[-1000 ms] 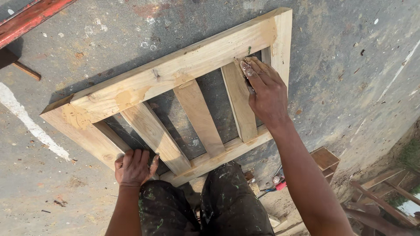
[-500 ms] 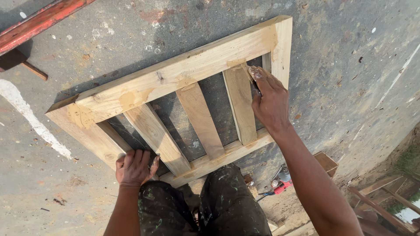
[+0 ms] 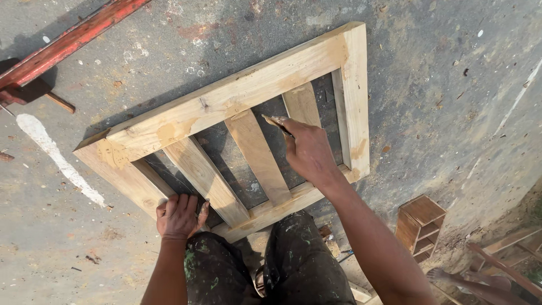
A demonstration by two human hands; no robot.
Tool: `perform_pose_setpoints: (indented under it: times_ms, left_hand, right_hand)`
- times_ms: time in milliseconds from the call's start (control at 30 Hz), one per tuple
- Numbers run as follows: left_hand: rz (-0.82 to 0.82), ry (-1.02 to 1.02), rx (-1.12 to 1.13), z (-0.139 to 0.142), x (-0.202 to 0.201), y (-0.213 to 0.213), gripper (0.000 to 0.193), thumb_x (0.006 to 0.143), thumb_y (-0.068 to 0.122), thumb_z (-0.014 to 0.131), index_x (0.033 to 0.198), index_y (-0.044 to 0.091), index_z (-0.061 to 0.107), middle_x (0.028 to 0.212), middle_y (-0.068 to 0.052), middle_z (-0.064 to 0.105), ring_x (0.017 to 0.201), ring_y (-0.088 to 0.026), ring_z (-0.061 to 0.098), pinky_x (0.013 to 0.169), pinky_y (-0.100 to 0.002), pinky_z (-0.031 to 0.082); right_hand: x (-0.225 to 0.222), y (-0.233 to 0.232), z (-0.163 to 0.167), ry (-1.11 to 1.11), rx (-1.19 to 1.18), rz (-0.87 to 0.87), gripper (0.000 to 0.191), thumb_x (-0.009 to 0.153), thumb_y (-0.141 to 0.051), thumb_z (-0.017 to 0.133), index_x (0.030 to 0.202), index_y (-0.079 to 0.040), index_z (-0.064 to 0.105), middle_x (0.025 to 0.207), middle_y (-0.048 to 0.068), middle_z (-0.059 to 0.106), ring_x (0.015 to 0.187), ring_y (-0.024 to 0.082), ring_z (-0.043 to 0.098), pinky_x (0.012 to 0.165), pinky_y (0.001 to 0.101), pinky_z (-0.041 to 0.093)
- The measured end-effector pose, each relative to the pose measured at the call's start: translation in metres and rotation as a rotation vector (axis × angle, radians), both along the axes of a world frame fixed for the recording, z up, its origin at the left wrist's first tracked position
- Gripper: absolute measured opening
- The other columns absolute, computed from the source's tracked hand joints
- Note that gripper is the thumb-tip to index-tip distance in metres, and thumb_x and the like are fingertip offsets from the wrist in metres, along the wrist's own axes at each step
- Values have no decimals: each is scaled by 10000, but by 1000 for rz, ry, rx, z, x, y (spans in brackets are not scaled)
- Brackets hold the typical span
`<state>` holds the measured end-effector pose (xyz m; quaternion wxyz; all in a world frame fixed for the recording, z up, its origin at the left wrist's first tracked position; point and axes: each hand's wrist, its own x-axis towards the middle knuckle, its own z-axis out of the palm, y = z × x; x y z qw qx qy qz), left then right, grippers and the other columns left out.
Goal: The person sits on the ground with a wooden frame laid across their lap and applies wood filler to holes and joints using a small putty knife, smoothing the filler by hand and with the tool. They rotate and reposition the frame to reach different rails and edges, then scrape and refill spots on the frame corners.
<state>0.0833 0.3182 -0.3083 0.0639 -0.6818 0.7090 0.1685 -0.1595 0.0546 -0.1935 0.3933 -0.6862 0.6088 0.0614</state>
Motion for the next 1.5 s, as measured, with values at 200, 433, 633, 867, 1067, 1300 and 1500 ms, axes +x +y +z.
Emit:
perform_pose_setpoints:
  times_ms: [200,433,633,867,1067,1300,1500]
  left_hand:
    - [23,85,-66,20,1,-22,343,860,527,614,822,187,639,900,-5,590,1067,-217,529,872,-420,423]
    - [14,98,1,18,-9,-141,386,845,525,659,976,162,639,1035,-63,616,1126,-250,561,916,-439,464]
    - [126,188,33,35,-10,-57,475,832,523,698,1108,140,639,1152,-113,638,1177,-279,588,955,-455,500]
    - [644,832,-87,90,-21,49,611,817,520,743,1262,115,639,1287,-170,663,1237,-312,620,999,-474,542]
    - [370,568,-149,146,-57,188,569,932,451,638,1374,96,592,1486,-171,546,1435,-387,417,1163,-445,311]
    - [211,1062,-80,232,-175,257,409,991,311,671,1301,48,630,1192,-136,705,1006,-189,674,809,-323,542]
    - [380,1353,-18,234,-201,277,330,1021,271,644,1221,9,654,1008,-15,702,874,-68,582,769,-266,506]
  right_hand:
    - [-61,69,-16,-326,560,-791,595,899,-163,748,1402,15,485,1104,148,744,979,178,738,848,276,599]
    - [-82,145,-73,-900,531,-785,363,916,-49,724,1264,37,669,1147,96,730,1031,187,724,883,349,599]
    - [-85,204,-53,-1406,721,-1272,330,941,-121,630,1218,59,629,983,180,749,893,309,747,843,463,618]
    - [-135,293,48,-1535,516,-1206,251,941,-156,589,1151,-27,641,1007,148,732,907,289,741,870,484,624]
    - [-152,383,107,-1564,228,-1028,291,968,-6,605,1258,-28,601,1153,112,702,1025,222,716,880,412,604]
    - [-147,447,122,-1561,194,-914,273,979,1,645,1247,-24,600,1182,104,696,1041,193,696,882,384,591]
    - [-127,505,102,-1467,373,-960,219,968,-21,665,1174,-38,596,1142,80,698,1037,165,694,939,362,572]
